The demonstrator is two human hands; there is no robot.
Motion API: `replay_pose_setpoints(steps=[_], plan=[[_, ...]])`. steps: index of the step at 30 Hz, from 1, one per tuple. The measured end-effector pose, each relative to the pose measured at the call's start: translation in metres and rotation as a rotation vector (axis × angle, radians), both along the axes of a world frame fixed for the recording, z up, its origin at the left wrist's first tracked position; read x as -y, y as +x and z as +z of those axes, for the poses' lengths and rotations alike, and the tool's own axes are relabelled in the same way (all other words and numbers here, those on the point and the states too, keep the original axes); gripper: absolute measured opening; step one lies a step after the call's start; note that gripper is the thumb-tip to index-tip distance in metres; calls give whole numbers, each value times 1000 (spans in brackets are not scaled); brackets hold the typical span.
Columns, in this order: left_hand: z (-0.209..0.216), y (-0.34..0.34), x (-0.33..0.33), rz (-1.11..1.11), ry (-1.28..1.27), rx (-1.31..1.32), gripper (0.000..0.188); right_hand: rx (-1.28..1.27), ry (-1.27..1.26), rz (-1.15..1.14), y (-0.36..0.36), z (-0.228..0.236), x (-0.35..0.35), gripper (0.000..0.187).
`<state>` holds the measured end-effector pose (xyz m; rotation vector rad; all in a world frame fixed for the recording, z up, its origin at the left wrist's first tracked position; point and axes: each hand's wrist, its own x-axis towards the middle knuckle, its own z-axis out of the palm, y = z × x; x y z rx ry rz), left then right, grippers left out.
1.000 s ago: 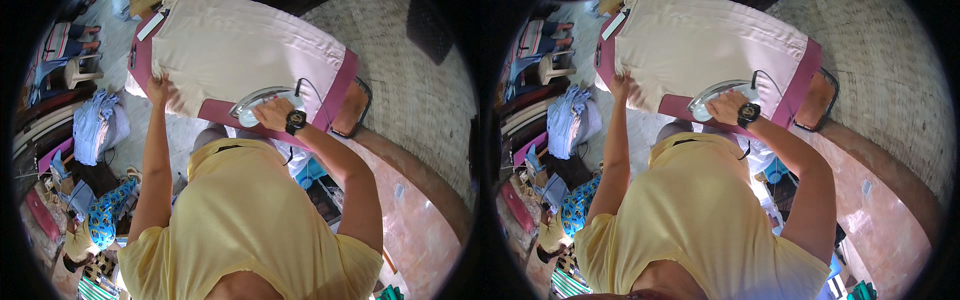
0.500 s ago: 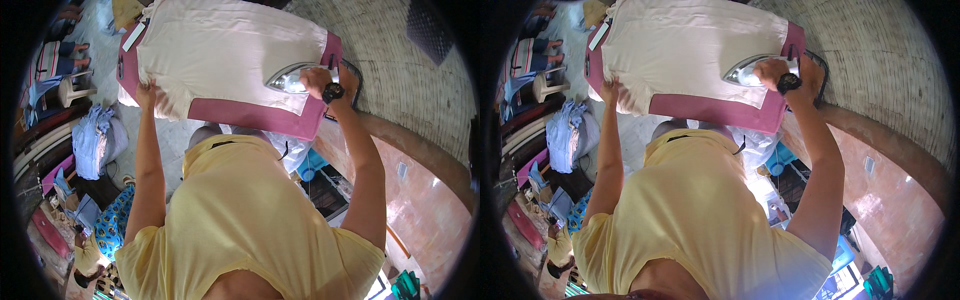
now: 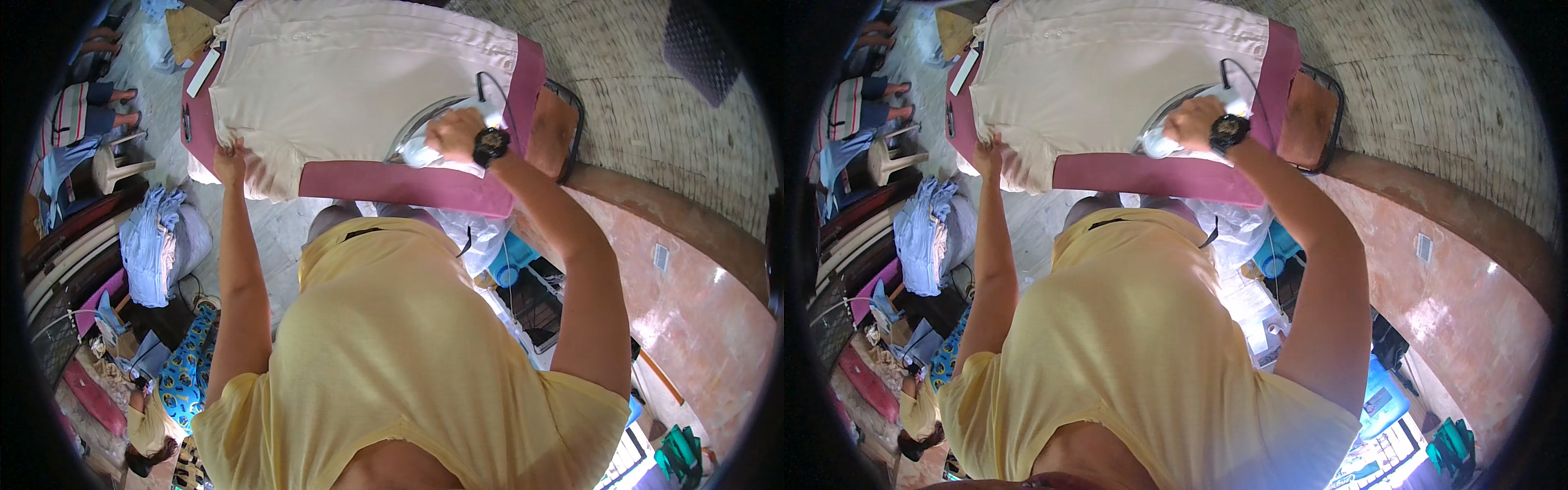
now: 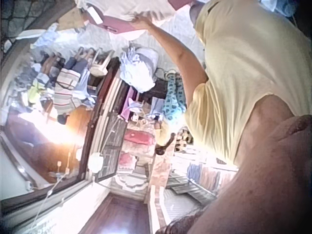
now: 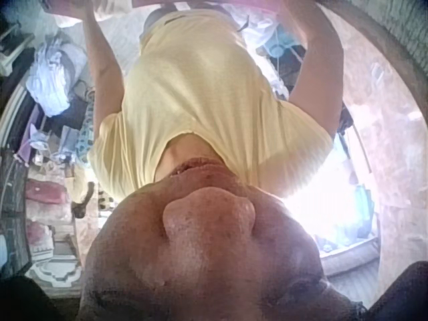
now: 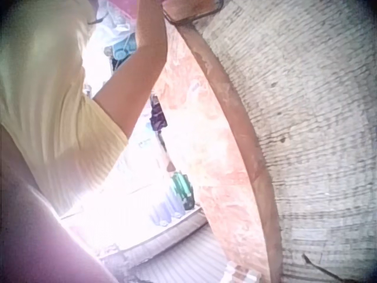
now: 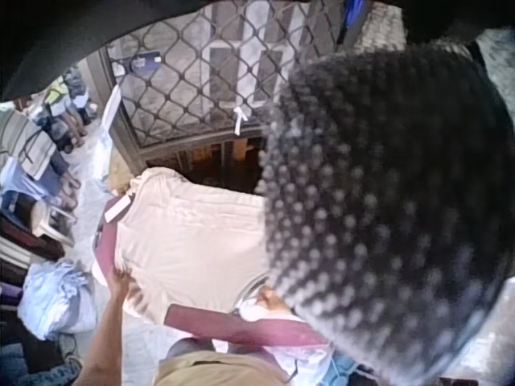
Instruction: The person irons a light-colored button-down shirt on a pink ironing board, smoothing the fabric by hand and pressing the iron over different sections.
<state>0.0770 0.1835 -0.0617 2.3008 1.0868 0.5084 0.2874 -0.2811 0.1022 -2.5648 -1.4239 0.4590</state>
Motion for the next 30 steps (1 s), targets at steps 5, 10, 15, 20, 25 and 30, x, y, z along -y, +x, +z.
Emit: replay_pose_setpoints(steps=[5, 10, 15, 20, 25, 30], plan=[[4, 4, 4, 1, 44, -48, 51, -1, -117, 30, 27, 3, 16, 30], [-4, -6, -9, 18, 78, -64, 59, -3, -44, 187, -34, -1, -34, 22], [8, 8, 8, -23, -34, 53, 48, -36, 36, 134, -5, -6, -10, 25], [-5, -2, -2, 20, -113, 86, 47, 19, 13, 143, -5, -1, -17, 28], [6, 2, 6, 23, -19, 28, 48, -96, -100, 237, -46, -1, -46, 28], [14, 3, 10, 23, 12, -8, 51, 150, -77, 358, 23, -1, 11, 20]])
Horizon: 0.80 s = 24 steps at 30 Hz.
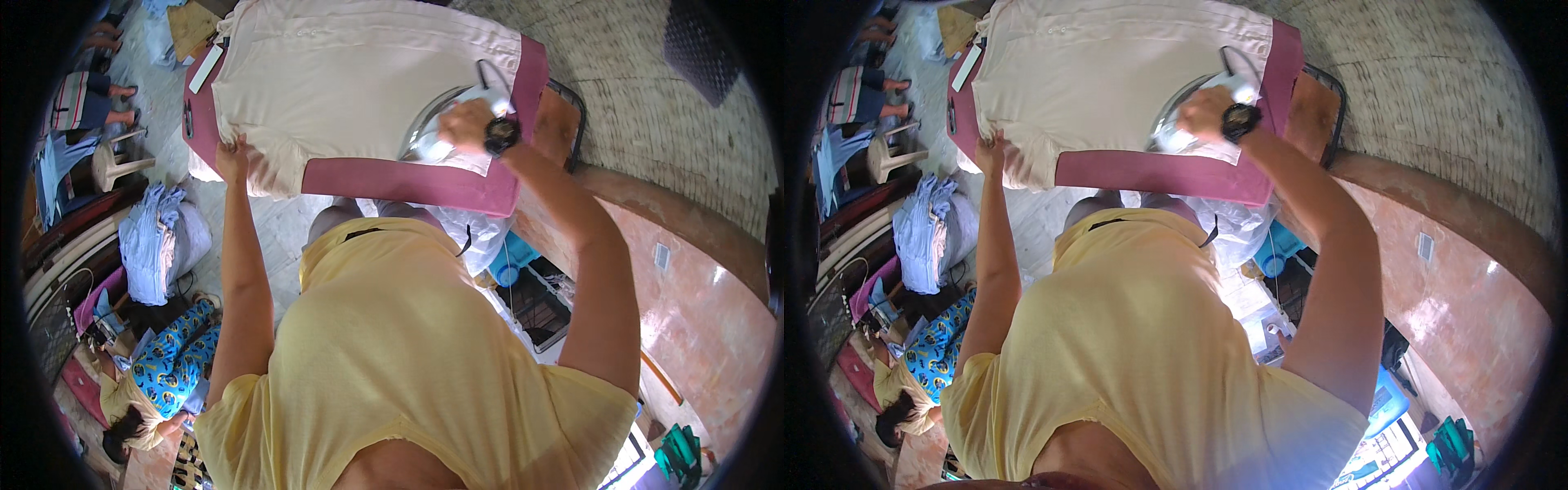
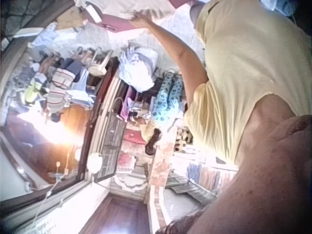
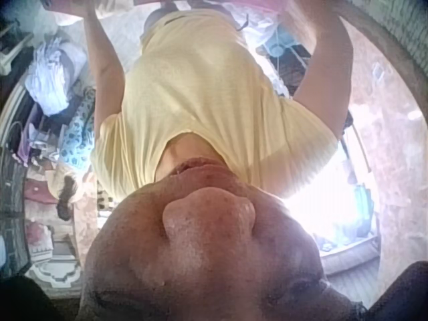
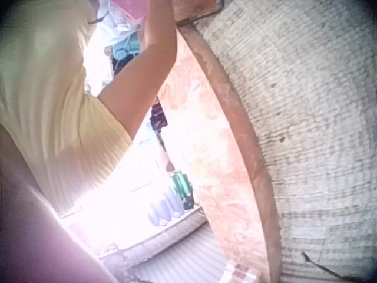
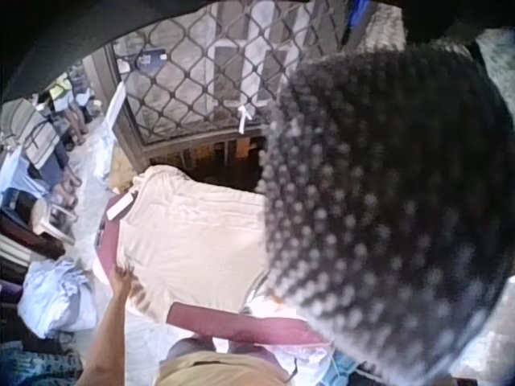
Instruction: The person irons a light-colored button-down shirt on a pink ironing board, smoothing the fabric by hand and pressing the iron over different sections.
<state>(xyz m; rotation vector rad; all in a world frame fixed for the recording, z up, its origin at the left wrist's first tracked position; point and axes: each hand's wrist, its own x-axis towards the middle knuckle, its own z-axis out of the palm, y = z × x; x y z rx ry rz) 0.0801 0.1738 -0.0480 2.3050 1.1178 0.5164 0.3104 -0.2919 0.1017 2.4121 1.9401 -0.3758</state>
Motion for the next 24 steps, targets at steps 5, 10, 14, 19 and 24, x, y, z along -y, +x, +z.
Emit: replay_pose_setpoints(steps=[5, 10, 14, 19, 24], plan=[[-9, -2, -5, -1, 117, -20, 53, 167, -210, -188, 52, 28, 69, 21], [0, 8, 6, -6, -3, -40, 53, 127, -138, -252, 51, 5, 121, 24], [-3, 0, 1, -9, 41, 30, 51, 60, -195, -126, 5, 23, 103, 24], [-7, -4, -1, 24, -82, 61, 45, 52, -79, -483, 44, 10, 116, 31], [6, 7, 13, 6, -14, 64, 42, -367, 84, -940, 46, 13, 77, 60]])
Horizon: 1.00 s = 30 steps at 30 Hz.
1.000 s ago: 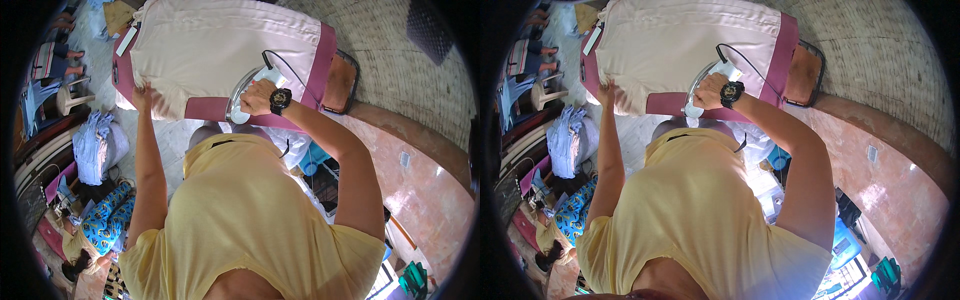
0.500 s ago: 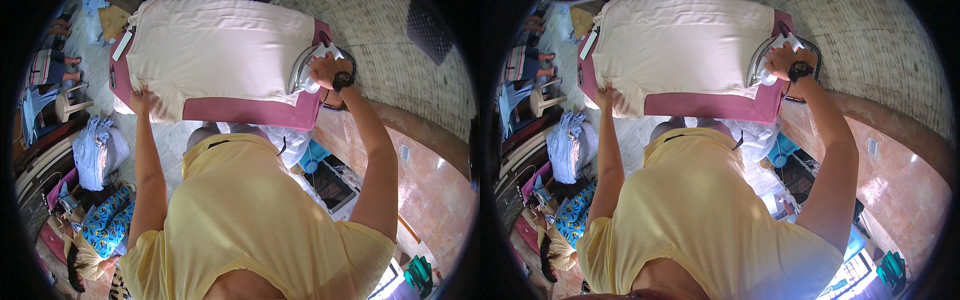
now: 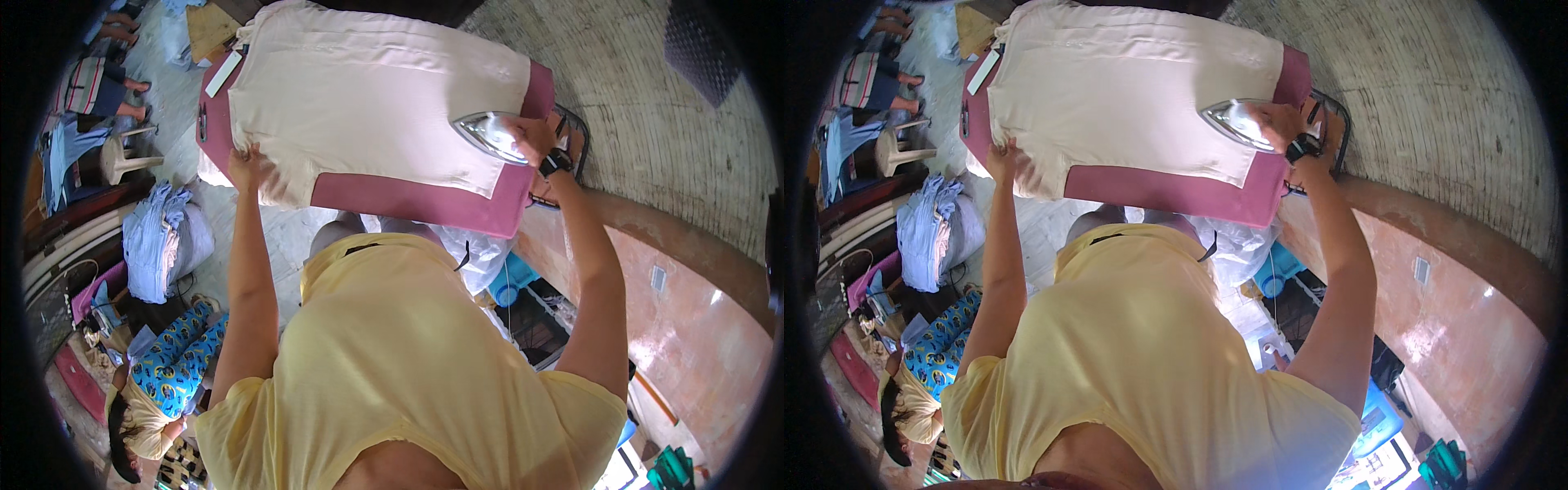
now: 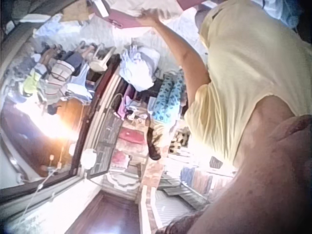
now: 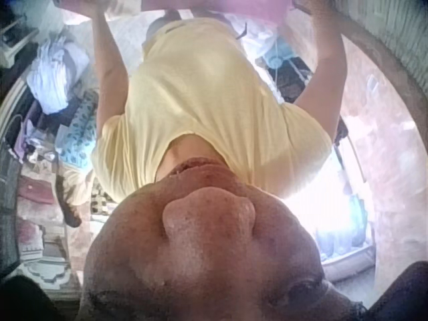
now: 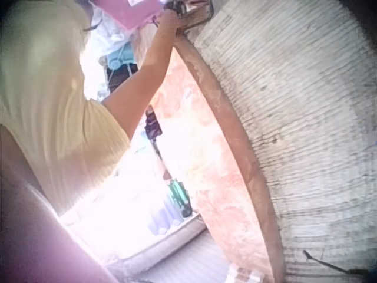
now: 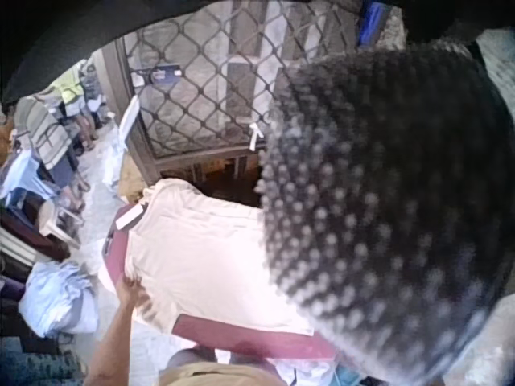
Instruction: The person irons a light-colored button-down shirt on a pink ironing board, smoothing the fabric by hand and pressing the iron over different sections.
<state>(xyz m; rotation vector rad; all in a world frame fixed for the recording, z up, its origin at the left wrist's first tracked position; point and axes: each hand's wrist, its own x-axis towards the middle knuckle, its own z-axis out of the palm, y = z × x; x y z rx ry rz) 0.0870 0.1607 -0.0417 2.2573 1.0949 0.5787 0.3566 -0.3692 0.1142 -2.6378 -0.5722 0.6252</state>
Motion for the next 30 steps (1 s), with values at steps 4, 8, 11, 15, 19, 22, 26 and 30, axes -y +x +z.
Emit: replay_pose_setpoints(steps=[4, 8, 11, 15, 19, 22, 26, 30], plan=[[5, -3, -4, 27, 82, -166, 44, 112, 83, 213, -23, -18, -85, 76], [36, 22, 30, 81, 407, -212, 36, 65, 154, 248, -52, -10, -215, 77], [61, 54, 64, -82, 375, 128, 29, 50, 205, 286, -58, -10, -300, 79], [40, 92, 80, -275, 143, 355, 37, 169, 120, 319, -52, -20, -331, 80], [19, 70, 78, -291, 333, -17, 50, 59, 55, 360, -53, 3, -268, 80], [19, 73, 80, -310, 346, -118, 54, 165, 46, 305, -27, -3, -167, 72], [24, 79, 84, -317, 344, -133, 55, 350, 111, 311, 1, -7, -71, 61], [22, 77, 83, -308, 311, -127, 55, 403, 145, 305, -7, -19, -116, 56]])
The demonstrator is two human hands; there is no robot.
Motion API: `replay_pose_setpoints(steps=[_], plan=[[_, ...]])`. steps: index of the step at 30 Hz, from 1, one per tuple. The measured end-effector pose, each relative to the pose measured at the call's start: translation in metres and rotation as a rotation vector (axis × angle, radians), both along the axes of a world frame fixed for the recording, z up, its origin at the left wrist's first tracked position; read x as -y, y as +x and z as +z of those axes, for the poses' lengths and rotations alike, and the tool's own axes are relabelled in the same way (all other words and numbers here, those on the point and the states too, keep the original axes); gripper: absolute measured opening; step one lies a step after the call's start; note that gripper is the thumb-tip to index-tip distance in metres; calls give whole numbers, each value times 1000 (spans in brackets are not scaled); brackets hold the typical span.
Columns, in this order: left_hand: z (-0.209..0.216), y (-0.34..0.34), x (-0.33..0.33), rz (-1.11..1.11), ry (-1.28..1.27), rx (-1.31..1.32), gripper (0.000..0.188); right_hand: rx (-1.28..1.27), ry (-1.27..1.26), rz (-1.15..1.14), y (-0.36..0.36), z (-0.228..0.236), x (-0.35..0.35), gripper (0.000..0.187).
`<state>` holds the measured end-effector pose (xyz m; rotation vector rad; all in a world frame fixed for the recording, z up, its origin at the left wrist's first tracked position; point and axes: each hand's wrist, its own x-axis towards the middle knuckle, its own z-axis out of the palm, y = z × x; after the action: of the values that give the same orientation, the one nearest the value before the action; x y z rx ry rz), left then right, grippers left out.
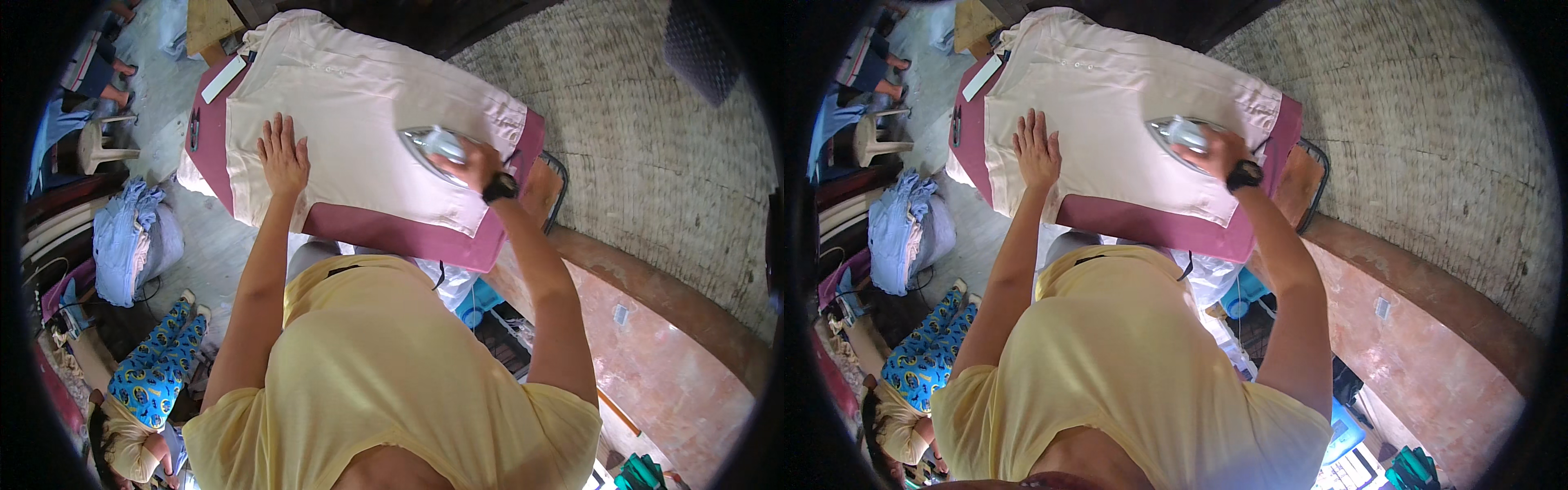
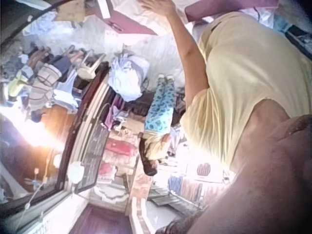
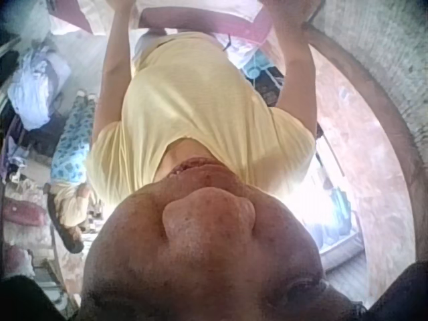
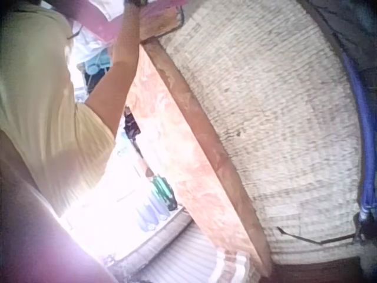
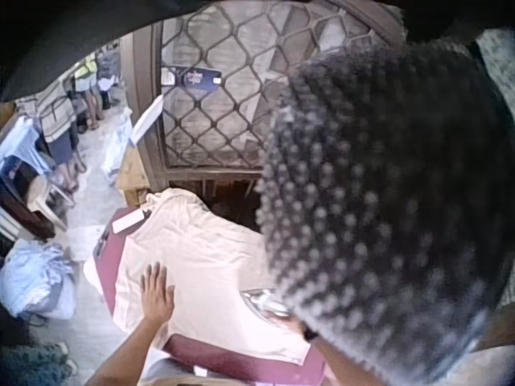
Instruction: The person irons a light-colored button-down shirt on a pink ironing board, smoothing the fabric by hand and pressing the iron over different sections.
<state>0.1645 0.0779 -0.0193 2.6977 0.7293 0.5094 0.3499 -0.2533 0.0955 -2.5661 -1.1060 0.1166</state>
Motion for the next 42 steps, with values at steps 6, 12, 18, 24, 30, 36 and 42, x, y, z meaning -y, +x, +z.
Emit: replay_pose_setpoints(steps=[6, 12, 18, 24, 30, 36, 42], plan=[[-2, -1, -3, 5, 2, -17, 54, -215, -113, 9, -13, 18, -199, 65], [6, 4, 0, -34, -5, 4, 53, -207, -125, 56, -16, 9, -223, 56], [-2, -1, -4, 39, -52, 164, 48, 6, -297, -4, 26, -3, -49, 35], [4, 2, 1, 18, -21, 206, 45, -232, -323, -208, 36, 10, 49, 33], [-1, -2, -2, 8, -8, 216, 42, -103, -213, 66, -51, -10, -76, 32], [0, -1, 0, 11, -16, 210, 41, -189, -254, -34, -60, 10, -50, 35], [2, 5, 4, -22, 13, 251, 41, -169, -293, -101, -28, -11, 49, 30]])
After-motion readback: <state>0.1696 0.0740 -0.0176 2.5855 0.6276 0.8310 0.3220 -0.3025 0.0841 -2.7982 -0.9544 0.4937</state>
